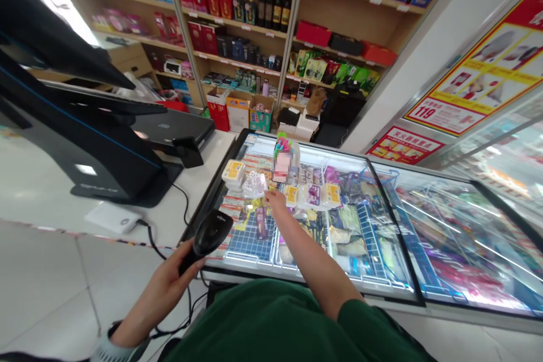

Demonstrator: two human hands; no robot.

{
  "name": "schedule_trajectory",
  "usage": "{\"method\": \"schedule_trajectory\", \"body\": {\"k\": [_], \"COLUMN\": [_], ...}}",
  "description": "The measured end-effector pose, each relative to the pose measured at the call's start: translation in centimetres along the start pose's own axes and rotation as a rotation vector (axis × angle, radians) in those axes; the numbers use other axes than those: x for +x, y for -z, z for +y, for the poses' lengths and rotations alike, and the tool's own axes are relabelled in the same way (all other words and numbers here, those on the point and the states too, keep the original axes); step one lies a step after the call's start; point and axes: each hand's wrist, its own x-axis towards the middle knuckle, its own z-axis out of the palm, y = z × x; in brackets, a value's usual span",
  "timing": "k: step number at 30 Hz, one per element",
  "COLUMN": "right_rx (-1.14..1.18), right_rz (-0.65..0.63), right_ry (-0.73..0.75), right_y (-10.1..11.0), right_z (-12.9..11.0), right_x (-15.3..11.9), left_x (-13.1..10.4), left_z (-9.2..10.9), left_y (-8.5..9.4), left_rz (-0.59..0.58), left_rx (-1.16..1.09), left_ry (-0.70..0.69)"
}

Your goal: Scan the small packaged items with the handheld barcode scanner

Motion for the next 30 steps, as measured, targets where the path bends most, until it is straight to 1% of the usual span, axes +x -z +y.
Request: {"method": "schedule_trajectory", "body": {"k": [3,6,8,11,14,18,22,30], "right_rx": [-0.058,-0.192,-0.242,-0.225,-0.236,-0.221,-0.187,-0.173], "right_rz": [0.045,0.077,0.081,0.092,0.12,0.128,0.119,0.116], "right_ry": [0.095,0.272,0.378,0.446,0.44,0.426,0.423,0.423], "right_y": [3.2,6.4,8.3,10.8,12.6,14.0,14.6,15.0], "right_z": [-0.2,-0.6,-1.0,-1.5,-2.1,-2.3,-2.3,-2.0], "right_x": [-0.7,-1.7,-2.7,-4.3,-5.9,-7.2,-7.7,-8.1], "left_x": [0.8,1.6,2.2,2.9,3.4,3.6,3.7,4.1], "left_z": [0.7,2.1,3.1,4.3,5.3,6.2,6.9,6.6], "left_y": [-1.0,-2.2,-3.2,-4.6,-5.9,-7.0,-7.5,-8.1], "left_rz": [-0.057,-0.122,-0.158,-0.227,-0.276,-0.301,-0.321,-0.298], "left_rx": [0.0,0.015,0.028,0.03,0.024,0.038,0.04,0.05], "left_ry": [-0.053,-0.113,-0.151,-0.209,-0.248,-0.273,-0.284,-0.276]}}
